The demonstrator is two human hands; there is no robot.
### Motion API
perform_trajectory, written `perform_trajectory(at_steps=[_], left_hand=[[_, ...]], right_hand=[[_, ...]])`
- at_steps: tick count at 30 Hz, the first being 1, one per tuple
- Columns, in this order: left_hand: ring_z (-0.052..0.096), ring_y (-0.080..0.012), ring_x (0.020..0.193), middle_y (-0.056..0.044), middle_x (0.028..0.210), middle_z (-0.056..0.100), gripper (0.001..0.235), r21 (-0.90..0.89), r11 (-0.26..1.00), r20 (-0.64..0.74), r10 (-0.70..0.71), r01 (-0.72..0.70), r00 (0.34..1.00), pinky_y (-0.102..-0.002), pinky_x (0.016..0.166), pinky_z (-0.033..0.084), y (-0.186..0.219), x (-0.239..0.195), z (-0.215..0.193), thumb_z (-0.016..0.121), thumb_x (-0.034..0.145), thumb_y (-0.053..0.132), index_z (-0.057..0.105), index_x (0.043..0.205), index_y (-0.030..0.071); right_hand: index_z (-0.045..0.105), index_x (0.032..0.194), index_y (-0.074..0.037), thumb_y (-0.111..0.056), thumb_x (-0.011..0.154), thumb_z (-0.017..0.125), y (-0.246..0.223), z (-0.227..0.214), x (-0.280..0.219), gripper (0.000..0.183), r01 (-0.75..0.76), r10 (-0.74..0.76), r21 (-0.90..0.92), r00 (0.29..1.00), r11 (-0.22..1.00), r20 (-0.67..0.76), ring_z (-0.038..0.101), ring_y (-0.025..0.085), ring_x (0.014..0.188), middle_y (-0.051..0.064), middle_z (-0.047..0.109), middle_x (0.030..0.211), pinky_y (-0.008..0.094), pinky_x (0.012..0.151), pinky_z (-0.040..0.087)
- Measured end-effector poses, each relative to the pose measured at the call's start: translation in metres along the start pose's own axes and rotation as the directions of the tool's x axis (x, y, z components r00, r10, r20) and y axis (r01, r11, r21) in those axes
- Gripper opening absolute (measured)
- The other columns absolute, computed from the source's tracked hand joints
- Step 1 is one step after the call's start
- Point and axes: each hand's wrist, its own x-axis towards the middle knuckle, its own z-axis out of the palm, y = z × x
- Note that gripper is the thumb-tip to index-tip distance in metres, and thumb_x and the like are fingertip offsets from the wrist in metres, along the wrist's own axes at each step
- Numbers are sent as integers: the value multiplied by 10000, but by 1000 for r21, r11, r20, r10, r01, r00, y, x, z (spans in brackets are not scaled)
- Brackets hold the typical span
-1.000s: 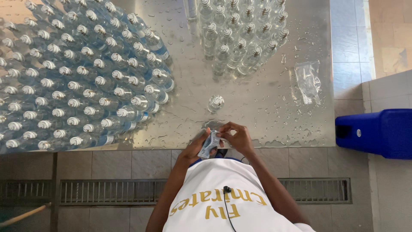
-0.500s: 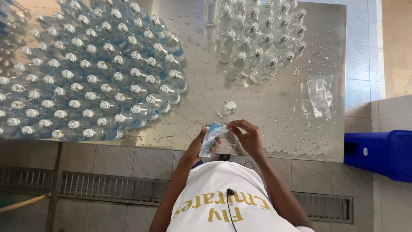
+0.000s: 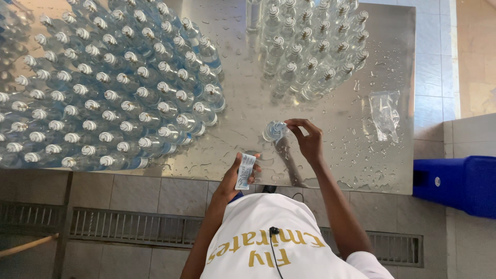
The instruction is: The person stands at a stainless steel table and applies small rectangular labels to the necks of clear plastic bottles. They pick up a bottle, place a label on it, smooth it down, and then set the bottle back on the table among many others.
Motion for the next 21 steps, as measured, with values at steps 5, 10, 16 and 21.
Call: perform_trajectory(at_steps=[5, 10, 16, 21], left_hand=[[693, -159, 680, -174, 1116, 803, 827, -13, 1000, -2, 4, -4, 1000, -288, 606, 535, 4, -3, 5, 447, 1073, 745, 608, 1567, 102], [695, -157, 689, -180, 1127, 802, 843, -17, 1000, -3, 6, -6, 1000, -287, 615, 534, 3, -5, 2, 459, 1069, 746, 575, 1596, 99], [704, -150, 708, -170, 1140, 806, 859, 3, 1000, -12, 6, -6, 1000, -285, 623, 539, 0, -8, -1, 445, 1068, 754, 568, 1604, 95], [704, -165, 708, -183, 1130, 807, 868, -19, 1000, -34, 18, -19, 999, -286, 620, 547, 4, -12, 1, 450, 1068, 756, 558, 1606, 83]], right_hand=[[845, 1081, -141, -68, 966, 848, 13, -4, -5, 136, 3, -5, 25, 995, 1000, 95, 804, 255, 1036, 67, 852, 1069, 452, 989, 577], [725, 1410, -156, -80, 970, 829, 26, -10, -10, 459, -14, 29, -70, 978, 997, 209, 751, 349, 1180, 95, 811, 1248, 556, 1069, 551], [626, 1530, -126, -106, 871, 880, 24, -3, -7, 706, 94, -50, -114, 940, 989, 338, 661, 510, 1228, 209, 626, 1339, 704, 1082, 524], [698, 1435, -180, -257, 842, 930, 36, 6, -1, 641, 78, -43, -92, 942, 993, 332, 689, 414, 1257, 129, 655, 1370, 574, 1103, 538]])
